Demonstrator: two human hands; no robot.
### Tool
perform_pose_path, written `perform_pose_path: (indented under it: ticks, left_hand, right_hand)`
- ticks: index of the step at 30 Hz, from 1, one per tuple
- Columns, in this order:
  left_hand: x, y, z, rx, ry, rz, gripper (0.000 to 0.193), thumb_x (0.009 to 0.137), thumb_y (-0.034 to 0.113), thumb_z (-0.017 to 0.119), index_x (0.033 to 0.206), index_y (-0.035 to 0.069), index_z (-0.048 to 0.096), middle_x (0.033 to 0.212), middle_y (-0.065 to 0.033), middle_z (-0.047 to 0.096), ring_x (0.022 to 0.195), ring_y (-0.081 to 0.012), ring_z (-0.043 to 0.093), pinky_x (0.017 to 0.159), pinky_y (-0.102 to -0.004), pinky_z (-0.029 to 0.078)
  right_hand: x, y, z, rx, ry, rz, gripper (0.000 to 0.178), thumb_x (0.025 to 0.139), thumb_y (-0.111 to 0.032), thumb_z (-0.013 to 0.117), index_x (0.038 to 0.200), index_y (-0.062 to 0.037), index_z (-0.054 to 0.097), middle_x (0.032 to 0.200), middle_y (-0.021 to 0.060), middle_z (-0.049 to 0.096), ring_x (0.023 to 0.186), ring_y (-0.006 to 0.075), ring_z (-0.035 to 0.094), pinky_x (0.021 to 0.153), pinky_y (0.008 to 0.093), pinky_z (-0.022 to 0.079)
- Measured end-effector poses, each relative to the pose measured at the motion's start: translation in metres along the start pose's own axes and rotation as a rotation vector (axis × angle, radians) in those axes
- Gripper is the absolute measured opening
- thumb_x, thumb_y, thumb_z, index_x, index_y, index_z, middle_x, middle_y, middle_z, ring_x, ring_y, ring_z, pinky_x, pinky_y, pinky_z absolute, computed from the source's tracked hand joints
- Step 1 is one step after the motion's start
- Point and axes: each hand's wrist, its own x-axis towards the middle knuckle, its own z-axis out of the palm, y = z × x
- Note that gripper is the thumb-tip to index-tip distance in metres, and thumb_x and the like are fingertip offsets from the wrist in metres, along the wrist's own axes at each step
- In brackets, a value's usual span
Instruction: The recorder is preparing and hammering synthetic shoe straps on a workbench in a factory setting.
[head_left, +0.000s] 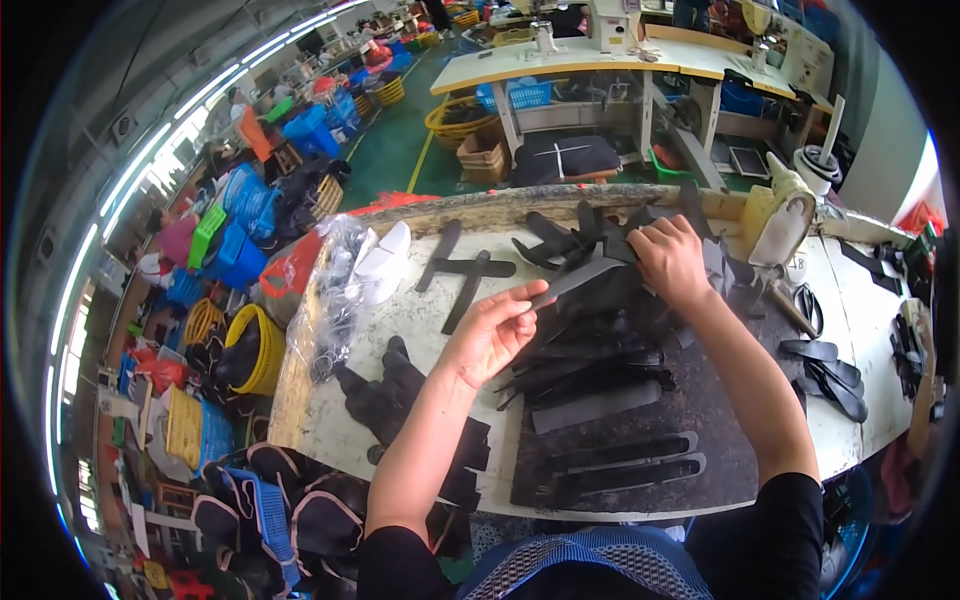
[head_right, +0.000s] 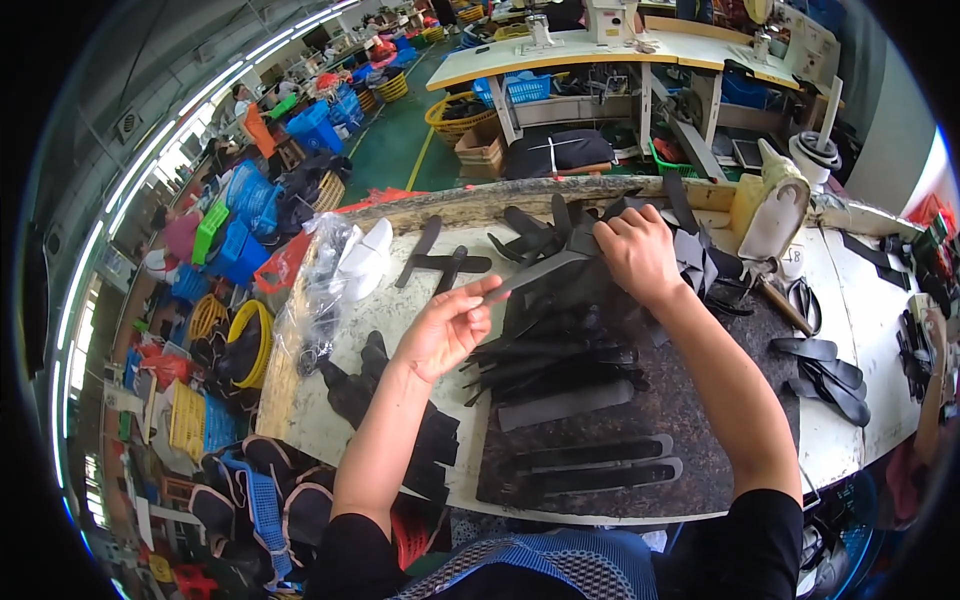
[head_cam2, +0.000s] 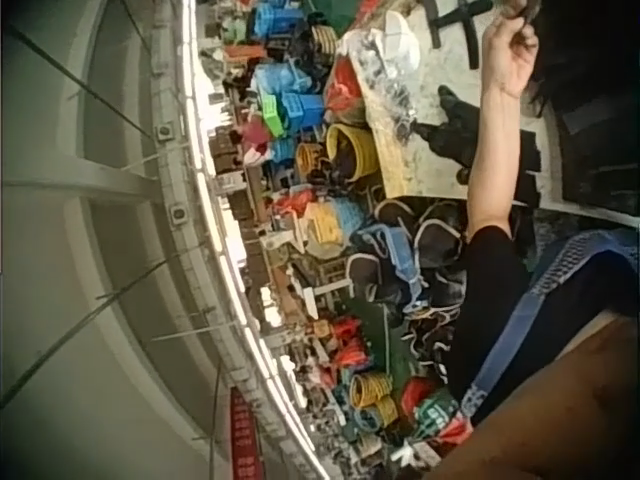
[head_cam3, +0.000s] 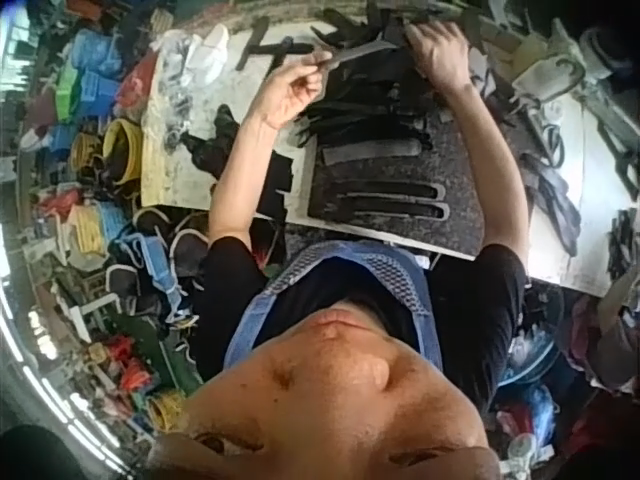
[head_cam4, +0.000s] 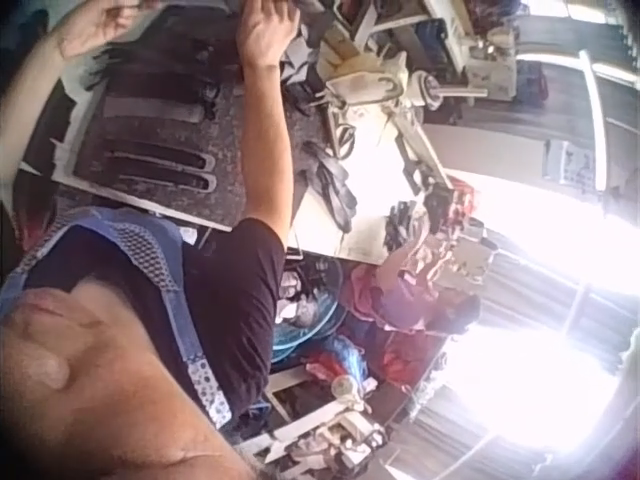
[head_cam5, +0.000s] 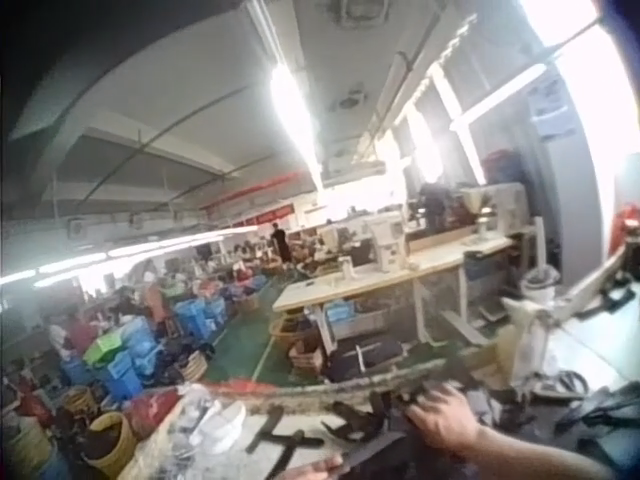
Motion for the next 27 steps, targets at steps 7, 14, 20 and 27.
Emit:
perform_pose_path:
  ticks: [7,14,20,27]
  left_hand:
    - [-0.006,-0.041,0.007,0.637,0.165,0.000,0.033,0.101,0.007,0.069,0.133,0.000,0.065,0.127,-0.0091,0.068,0.097,-0.0102,0.065,0.089,-0.0245,0.054]
    - [0.052,-0.045,0.071,2.162,0.359,1.010,0.069,0.077,0.041,0.090,0.130,0.007,0.063,0.133,-0.0115,0.064,0.144,-0.0317,0.048,0.126,-0.0636,0.021]
    - [0.101,-0.033,0.065,2.174,0.208,0.976,0.026,0.088,0.029,0.082,0.091,0.006,0.068,0.090,-0.0086,0.075,0.087,-0.0290,0.074,0.095,-0.0492,0.053]
    - [0.110,-0.025,0.043,0.675,0.139,0.305,0.019,0.108,0.029,0.067,0.106,0.010,0.064,0.085,0.0001,0.067,0.072,-0.0083,0.064,0.069,-0.0271,0.057]
  right_hand:
    - [0.004,-0.001,-0.007,0.055,-0.026,0.172,0.018,0.068,-0.010,0.073,0.084,-0.0101,0.066,0.083,0.0048,0.070,0.089,0.0272,0.068,0.083,0.0416,0.049]
    - [0.007,-0.018,-0.005,0.068,0.010,0.297,0.017,0.070,-0.018,0.078,0.078,-0.0098,0.065,0.080,0.0083,0.073,0.088,0.0297,0.070,0.083,0.0432,0.050]
    - [-0.006,-0.019,-0.013,0.141,0.018,0.336,0.022,0.076,-0.024,0.083,0.078,-0.0105,0.066,0.075,0.0052,0.069,0.082,0.0279,0.068,0.083,0.0428,0.050]
    - [0.000,-0.017,-0.026,0.534,-0.021,0.295,0.032,0.085,-0.032,0.083,0.099,-0.0054,0.073,0.093,0.0102,0.075,0.093,0.0301,0.069,0.091,0.0428,0.052]
